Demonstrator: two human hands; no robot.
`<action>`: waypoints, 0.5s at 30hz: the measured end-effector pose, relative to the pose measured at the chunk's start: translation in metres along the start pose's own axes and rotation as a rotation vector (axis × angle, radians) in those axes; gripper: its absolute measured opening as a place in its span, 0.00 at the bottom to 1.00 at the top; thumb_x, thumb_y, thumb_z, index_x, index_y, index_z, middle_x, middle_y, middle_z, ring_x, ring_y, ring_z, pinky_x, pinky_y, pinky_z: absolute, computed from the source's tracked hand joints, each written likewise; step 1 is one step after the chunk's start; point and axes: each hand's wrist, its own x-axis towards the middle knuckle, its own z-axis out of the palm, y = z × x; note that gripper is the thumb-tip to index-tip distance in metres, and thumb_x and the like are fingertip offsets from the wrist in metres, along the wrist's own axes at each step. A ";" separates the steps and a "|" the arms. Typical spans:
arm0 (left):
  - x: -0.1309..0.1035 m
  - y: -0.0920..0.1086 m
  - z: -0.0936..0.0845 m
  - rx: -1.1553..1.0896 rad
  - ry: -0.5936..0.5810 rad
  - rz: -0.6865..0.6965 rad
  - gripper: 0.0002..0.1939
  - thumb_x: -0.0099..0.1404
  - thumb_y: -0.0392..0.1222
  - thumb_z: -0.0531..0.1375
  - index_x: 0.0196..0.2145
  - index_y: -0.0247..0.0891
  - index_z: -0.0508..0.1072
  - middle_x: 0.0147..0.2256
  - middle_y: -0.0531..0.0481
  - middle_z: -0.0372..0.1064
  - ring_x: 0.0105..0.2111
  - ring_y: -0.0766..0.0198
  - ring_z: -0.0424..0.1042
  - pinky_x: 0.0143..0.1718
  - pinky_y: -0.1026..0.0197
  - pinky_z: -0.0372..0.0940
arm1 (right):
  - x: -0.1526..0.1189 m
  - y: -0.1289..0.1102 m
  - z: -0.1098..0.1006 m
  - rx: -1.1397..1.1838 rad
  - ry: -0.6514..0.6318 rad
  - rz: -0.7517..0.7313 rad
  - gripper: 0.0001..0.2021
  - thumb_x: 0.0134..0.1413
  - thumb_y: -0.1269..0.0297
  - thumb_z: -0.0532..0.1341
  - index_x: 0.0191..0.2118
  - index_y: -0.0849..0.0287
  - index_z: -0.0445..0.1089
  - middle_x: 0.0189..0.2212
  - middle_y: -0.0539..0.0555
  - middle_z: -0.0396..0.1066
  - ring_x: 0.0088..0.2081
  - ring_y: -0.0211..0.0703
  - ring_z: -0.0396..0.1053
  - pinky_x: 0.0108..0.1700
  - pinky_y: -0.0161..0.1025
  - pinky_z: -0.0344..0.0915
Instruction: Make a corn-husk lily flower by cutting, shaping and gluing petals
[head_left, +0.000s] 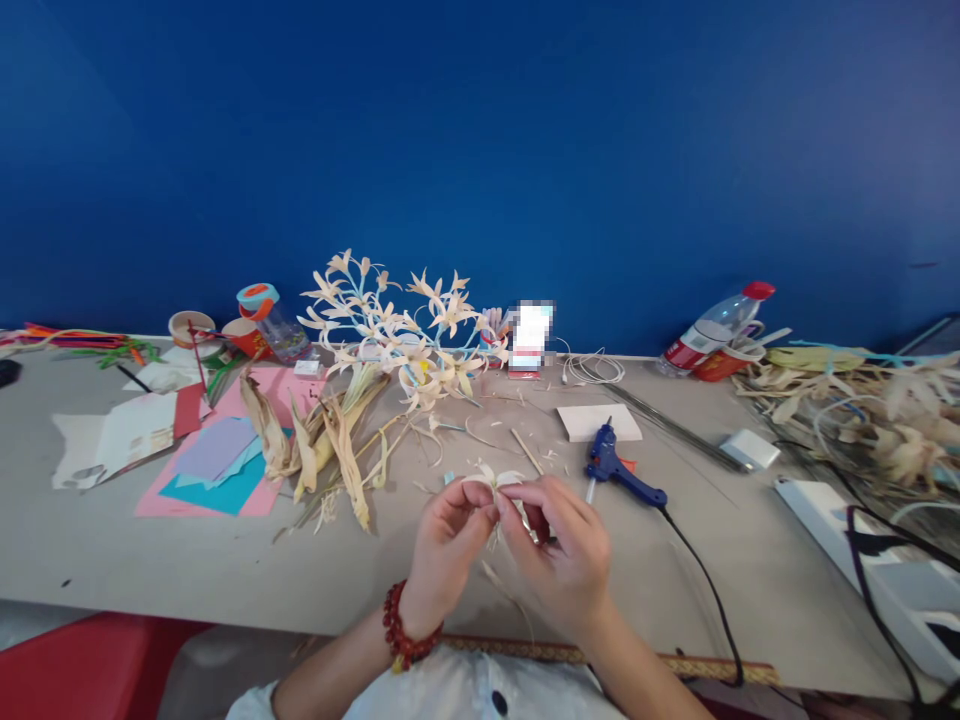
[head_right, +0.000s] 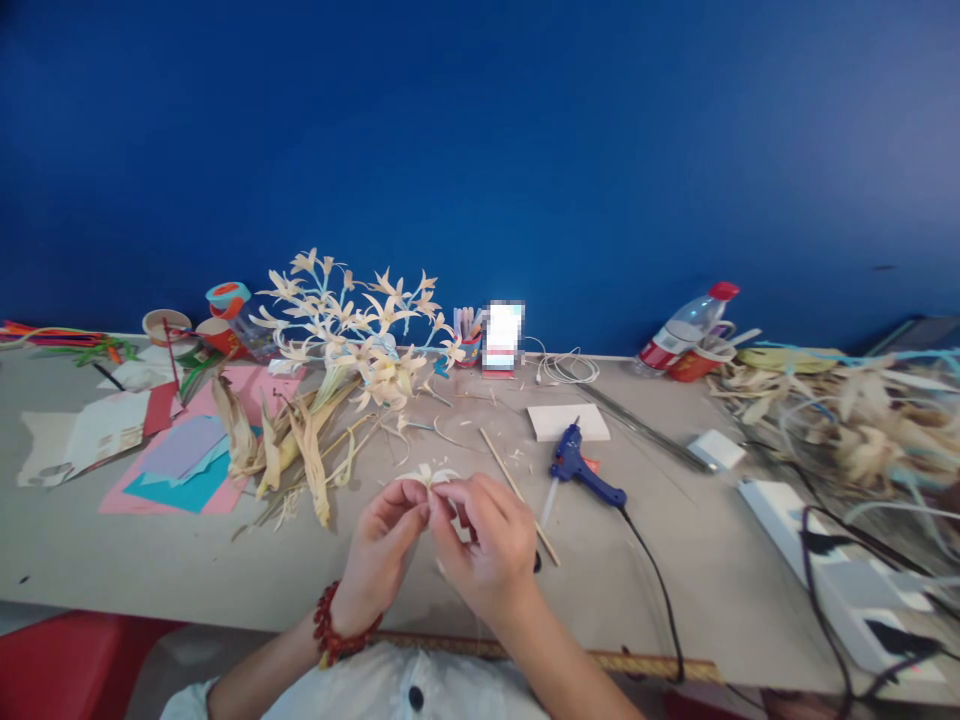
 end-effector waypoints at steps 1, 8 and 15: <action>0.000 0.000 0.000 0.000 -0.004 0.000 0.07 0.58 0.41 0.66 0.28 0.37 0.72 0.28 0.53 0.67 0.30 0.67 0.65 0.34 0.65 0.61 | 0.000 0.000 0.000 -0.002 0.000 -0.002 0.06 0.55 0.74 0.62 0.37 0.55 0.71 0.20 0.46 0.62 0.21 0.37 0.60 0.24 0.35 0.58; 0.001 -0.002 -0.002 0.002 -0.011 0.002 0.07 0.59 0.40 0.66 0.29 0.37 0.72 0.28 0.53 0.67 0.30 0.67 0.65 0.35 0.66 0.61 | 0.000 0.001 0.000 0.012 0.006 -0.015 0.07 0.55 0.75 0.62 0.37 0.55 0.70 0.20 0.46 0.63 0.20 0.36 0.59 0.24 0.35 0.58; 0.000 -0.002 -0.001 0.019 -0.003 0.035 0.08 0.59 0.42 0.66 0.29 0.36 0.72 0.28 0.53 0.68 0.30 0.68 0.65 0.34 0.66 0.62 | 0.001 0.000 0.002 0.009 0.017 -0.030 0.08 0.54 0.76 0.63 0.36 0.56 0.70 0.22 0.47 0.65 0.23 0.36 0.62 0.26 0.34 0.58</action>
